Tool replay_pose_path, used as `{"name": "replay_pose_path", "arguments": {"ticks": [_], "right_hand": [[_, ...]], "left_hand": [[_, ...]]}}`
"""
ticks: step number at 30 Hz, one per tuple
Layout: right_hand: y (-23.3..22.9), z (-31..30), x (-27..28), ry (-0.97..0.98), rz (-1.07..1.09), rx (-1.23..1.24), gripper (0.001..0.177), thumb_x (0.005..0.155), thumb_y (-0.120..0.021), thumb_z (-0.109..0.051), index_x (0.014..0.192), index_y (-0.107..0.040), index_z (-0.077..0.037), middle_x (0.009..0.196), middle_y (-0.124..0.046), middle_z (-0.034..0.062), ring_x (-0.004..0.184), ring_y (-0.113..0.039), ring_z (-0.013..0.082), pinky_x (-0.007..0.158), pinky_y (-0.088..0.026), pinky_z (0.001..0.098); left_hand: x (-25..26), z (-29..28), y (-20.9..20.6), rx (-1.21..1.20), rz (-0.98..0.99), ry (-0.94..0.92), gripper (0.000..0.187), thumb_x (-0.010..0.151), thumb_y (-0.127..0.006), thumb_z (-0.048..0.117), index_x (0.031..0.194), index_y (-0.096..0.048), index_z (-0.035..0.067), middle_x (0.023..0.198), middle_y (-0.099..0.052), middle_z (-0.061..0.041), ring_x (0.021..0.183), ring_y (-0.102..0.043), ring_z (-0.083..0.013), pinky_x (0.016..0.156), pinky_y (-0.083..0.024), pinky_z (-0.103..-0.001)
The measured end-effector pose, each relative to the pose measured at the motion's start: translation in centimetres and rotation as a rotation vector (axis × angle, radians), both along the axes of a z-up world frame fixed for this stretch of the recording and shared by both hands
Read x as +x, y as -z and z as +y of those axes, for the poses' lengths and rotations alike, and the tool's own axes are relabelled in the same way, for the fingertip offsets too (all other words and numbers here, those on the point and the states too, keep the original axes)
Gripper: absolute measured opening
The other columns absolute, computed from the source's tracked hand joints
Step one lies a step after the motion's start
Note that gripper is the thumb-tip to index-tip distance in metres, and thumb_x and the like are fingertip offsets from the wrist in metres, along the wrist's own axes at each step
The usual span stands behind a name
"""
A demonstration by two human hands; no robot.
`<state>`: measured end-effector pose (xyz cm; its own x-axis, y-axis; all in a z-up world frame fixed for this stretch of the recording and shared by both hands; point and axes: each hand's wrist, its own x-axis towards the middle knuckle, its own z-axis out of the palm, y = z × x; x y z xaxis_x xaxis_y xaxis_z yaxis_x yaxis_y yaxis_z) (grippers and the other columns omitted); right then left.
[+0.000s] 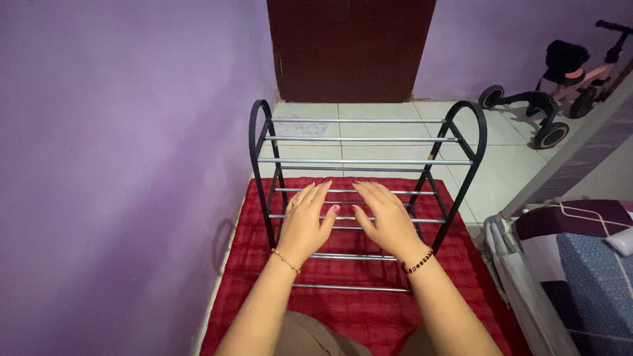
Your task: The person sits on the floor and disassembles a metal storage rack by pulling the horizontal metal bars out of the black side frames, stacking the loose bars beside them, then reinserts the bars back into the frame slots to rebuild the rack.
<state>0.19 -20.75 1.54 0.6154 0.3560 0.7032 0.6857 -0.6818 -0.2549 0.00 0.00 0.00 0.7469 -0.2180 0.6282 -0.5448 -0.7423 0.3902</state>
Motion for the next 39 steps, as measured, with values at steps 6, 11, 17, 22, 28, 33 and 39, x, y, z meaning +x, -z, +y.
{"name": "replay_pose_path", "arguments": {"ticks": [6,11,17,22,28,33,39], "right_hand": [[-0.18,-0.05,0.02,-0.01,0.01,0.004,0.047,0.09,-0.071,-0.016,0.133,-0.061,-0.002,0.133,-0.066,0.0168,0.128,-0.058,0.0361,0.107,-0.047,0.0457],[-0.07,0.04,-0.07,0.012,0.02,-0.008,0.047,0.089,-0.071,-0.017,0.134,-0.061,-0.003,0.134,-0.065,0.017,0.129,-0.057,0.0367,0.106,-0.046,0.0463],[0.08,-0.08,0.06,0.015,0.046,-0.015,0.048,0.09,-0.07,-0.017,0.135,-0.061,-0.003,0.135,-0.065,0.0171,0.13,-0.057,0.0364,0.108,-0.046,0.0457],[0.07,-0.08,0.21,0.021,0.033,-0.016,0.048,0.089,-0.071,-0.017,0.134,-0.061,-0.003,0.135,-0.065,0.0172,0.13,-0.056,0.0366,0.108,-0.045,0.0462],[-0.01,0.04,0.3,0.001,0.028,-0.001,0.047,0.09,-0.071,-0.016,0.134,-0.061,-0.003,0.134,-0.065,0.0165,0.13,-0.057,0.0363,0.108,-0.046,0.0459],[-0.18,0.42,0.46,-0.018,0.022,0.005,0.047,0.089,-0.071,-0.016,0.133,-0.061,-0.003,0.134,-0.065,0.0168,0.129,-0.057,0.0365,0.108,-0.046,0.0458],[-0.25,0.84,0.65,-0.036,0.021,0.015,0.046,0.09,-0.07,-0.016,0.134,-0.061,-0.003,0.135,-0.065,0.0165,0.13,-0.057,0.0363,0.108,-0.046,0.0456]], "left_hand": [[0.07,0.08,0.37,-0.018,-0.034,0.012,0.053,0.097,-0.064,0.029,0.142,-0.056,0.003,0.139,-0.063,-0.021,0.136,-0.051,-0.0394,0.113,-0.036,-0.05],[0.13,0.15,0.44,-0.024,-0.026,0.006,0.053,0.096,-0.065,0.03,0.142,-0.057,0.004,0.139,-0.063,-0.02,0.136,-0.052,-0.0387,0.114,-0.036,-0.05],[0.21,0.09,0.49,-0.023,-0.02,0.002,0.053,0.095,-0.065,0.029,0.142,-0.057,0.004,0.138,-0.063,-0.02,0.136,-0.052,-0.0384,0.113,-0.036,-0.05],[0.28,0.04,0.31,-0.021,-0.017,0.005,0.053,0.096,-0.065,0.03,0.141,-0.057,0.004,0.138,-0.063,-0.02,0.136,-0.052,-0.0383,0.114,-0.036,-0.05],[0.24,0.04,0.17,-0.019,-0.009,0.006,0.053,0.096,-0.064,0.03,0.141,-0.057,0.004,0.138,-0.063,-0.019,0.136,-0.051,-0.0385,0.113,-0.036,-0.05],[0.34,0.31,0.14,-0.006,-0.008,-0.01,0.053,0.096,-0.065,0.031,0.141,-0.057,0.004,0.138,-0.063,-0.019,0.136,-0.051,-0.0377,0.114,-0.036,-0.05],[0.49,0.66,0.33,-0.02,-0.018,-0.011,0.053,0.096,-0.064,0.031,0.142,-0.057,0.005,0.138,-0.063,-0.019,0.137,-0.051,-0.0371,0.114,-0.035,-0.049]]}}
